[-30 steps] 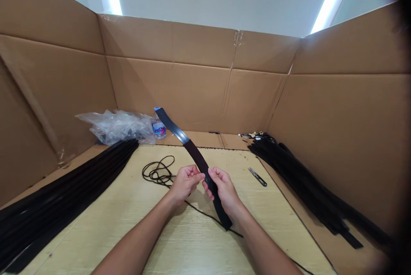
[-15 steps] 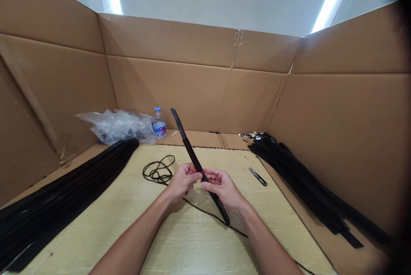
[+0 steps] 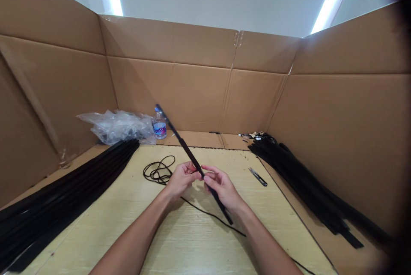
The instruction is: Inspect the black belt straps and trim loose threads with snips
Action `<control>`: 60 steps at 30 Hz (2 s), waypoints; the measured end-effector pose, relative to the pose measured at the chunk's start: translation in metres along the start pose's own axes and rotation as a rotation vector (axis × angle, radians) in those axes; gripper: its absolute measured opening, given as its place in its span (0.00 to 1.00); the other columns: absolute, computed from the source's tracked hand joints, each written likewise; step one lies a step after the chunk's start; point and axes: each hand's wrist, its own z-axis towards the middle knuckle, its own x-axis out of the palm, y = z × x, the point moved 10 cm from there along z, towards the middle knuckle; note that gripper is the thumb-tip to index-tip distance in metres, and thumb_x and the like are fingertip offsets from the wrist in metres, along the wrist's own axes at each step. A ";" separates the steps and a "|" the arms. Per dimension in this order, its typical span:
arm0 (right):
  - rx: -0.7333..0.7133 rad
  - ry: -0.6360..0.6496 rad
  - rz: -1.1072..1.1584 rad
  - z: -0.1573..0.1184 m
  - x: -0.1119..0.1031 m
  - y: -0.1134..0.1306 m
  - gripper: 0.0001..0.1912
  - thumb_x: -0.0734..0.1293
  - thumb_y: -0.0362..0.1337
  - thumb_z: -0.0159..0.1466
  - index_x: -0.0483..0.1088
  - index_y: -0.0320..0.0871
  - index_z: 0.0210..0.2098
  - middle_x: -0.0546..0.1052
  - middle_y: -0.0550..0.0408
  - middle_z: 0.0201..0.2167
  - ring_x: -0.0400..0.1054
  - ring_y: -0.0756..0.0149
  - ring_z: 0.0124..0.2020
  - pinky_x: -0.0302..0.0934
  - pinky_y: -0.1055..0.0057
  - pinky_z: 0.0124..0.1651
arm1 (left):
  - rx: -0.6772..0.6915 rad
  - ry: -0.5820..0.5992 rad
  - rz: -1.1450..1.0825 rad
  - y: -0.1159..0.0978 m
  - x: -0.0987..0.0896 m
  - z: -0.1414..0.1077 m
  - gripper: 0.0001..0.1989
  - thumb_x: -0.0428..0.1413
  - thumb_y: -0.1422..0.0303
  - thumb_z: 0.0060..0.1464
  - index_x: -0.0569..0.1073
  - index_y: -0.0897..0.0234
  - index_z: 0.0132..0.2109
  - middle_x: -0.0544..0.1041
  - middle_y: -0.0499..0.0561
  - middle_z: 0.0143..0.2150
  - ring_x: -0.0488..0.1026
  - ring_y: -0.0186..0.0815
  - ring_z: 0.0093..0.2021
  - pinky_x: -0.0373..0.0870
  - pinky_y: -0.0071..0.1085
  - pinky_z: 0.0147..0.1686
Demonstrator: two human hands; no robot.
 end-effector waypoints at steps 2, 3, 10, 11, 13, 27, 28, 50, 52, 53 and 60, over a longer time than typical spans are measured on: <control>-0.006 0.009 -0.049 -0.001 0.002 -0.003 0.18 0.72 0.41 0.55 0.70 0.40 0.43 0.75 0.52 0.37 0.69 0.69 0.35 0.63 0.73 0.37 | 0.001 0.005 0.008 0.001 0.001 -0.001 0.22 0.71 0.64 0.29 0.72 0.70 0.30 0.75 0.49 0.26 0.66 0.25 0.23 0.57 0.19 0.21; -0.002 0.024 -0.054 -0.002 0.004 -0.004 0.16 0.72 0.40 0.55 0.70 0.40 0.41 0.75 0.52 0.36 0.69 0.68 0.35 0.64 0.73 0.37 | -0.010 0.016 0.007 0.003 0.002 -0.001 0.22 0.71 0.64 0.29 0.72 0.71 0.31 0.75 0.49 0.26 0.67 0.26 0.23 0.59 0.20 0.22; 0.029 0.016 0.088 -0.002 0.005 -0.011 0.14 0.65 0.46 0.62 0.61 0.44 0.39 0.74 0.56 0.31 0.65 0.73 0.20 0.55 0.78 0.20 | -0.075 0.046 0.006 0.012 0.003 -0.002 0.21 0.66 0.60 0.41 0.61 0.65 0.26 0.67 0.43 0.17 0.53 0.20 0.13 0.44 0.18 0.14; 0.011 0.007 0.089 -0.001 0.004 -0.010 0.13 0.65 0.46 0.63 0.63 0.42 0.39 0.75 0.55 0.33 0.65 0.74 0.22 0.56 0.78 0.22 | -0.080 0.019 0.016 0.012 0.000 -0.001 0.21 0.65 0.60 0.41 0.60 0.64 0.26 0.66 0.41 0.17 0.49 0.19 0.12 0.41 0.18 0.13; 0.004 -0.014 0.072 0.001 0.002 -0.010 0.15 0.68 0.44 0.61 0.68 0.40 0.40 0.75 0.53 0.33 0.65 0.74 0.25 0.58 0.77 0.26 | -0.087 -0.022 0.045 0.013 -0.006 0.001 0.22 0.65 0.59 0.41 0.59 0.64 0.26 0.64 0.39 0.16 0.46 0.18 0.12 0.39 0.18 0.12; 0.077 0.036 0.006 -0.004 0.007 -0.013 0.22 0.72 0.45 0.54 0.55 0.45 0.35 0.72 0.61 0.25 0.61 0.75 0.14 0.51 0.80 0.13 | -0.098 0.050 0.066 0.009 -0.002 -0.002 0.23 0.66 0.59 0.39 0.58 0.64 0.25 0.56 0.36 0.14 0.45 0.18 0.12 0.39 0.17 0.14; 0.070 0.017 0.025 -0.003 0.005 -0.012 0.21 0.70 0.47 0.56 0.56 0.44 0.35 0.73 0.59 0.26 0.60 0.76 0.15 0.50 0.81 0.14 | -0.084 0.028 0.060 0.007 -0.004 0.000 0.23 0.66 0.59 0.40 0.57 0.64 0.24 0.55 0.36 0.14 0.45 0.18 0.13 0.39 0.18 0.14; 0.098 0.020 0.125 0.000 0.001 -0.026 0.22 0.75 0.39 0.50 0.69 0.40 0.42 0.72 0.57 0.29 0.65 0.72 0.27 0.60 0.75 0.31 | -0.036 -0.024 0.053 0.000 -0.005 -0.001 0.25 0.69 0.59 0.32 0.60 0.66 0.23 0.61 0.39 0.16 0.50 0.19 0.15 0.44 0.19 0.16; 0.124 0.057 0.088 -0.001 0.002 -0.026 0.22 0.77 0.36 0.47 0.70 0.40 0.39 0.72 0.57 0.29 0.64 0.72 0.28 0.58 0.76 0.30 | -0.052 -0.006 0.059 0.001 -0.004 -0.003 0.26 0.70 0.59 0.31 0.60 0.66 0.22 0.60 0.38 0.16 0.50 0.18 0.15 0.44 0.19 0.16; 0.112 0.055 0.060 -0.002 0.001 -0.024 0.22 0.78 0.34 0.45 0.69 0.40 0.37 0.71 0.58 0.30 0.63 0.73 0.28 0.58 0.76 0.30 | -0.060 0.010 0.060 0.002 -0.002 -0.003 0.26 0.70 0.59 0.31 0.60 0.65 0.22 0.59 0.38 0.15 0.49 0.18 0.15 0.43 0.19 0.16; -0.037 0.056 0.066 -0.003 0.005 -0.003 0.24 0.76 0.35 0.49 0.58 0.45 0.36 0.71 0.60 0.35 0.66 0.73 0.27 0.58 0.76 0.29 | -0.035 0.067 0.028 0.001 0.000 -0.003 0.23 0.67 0.61 0.38 0.58 0.65 0.23 0.60 0.38 0.14 0.47 0.18 0.12 0.40 0.19 0.15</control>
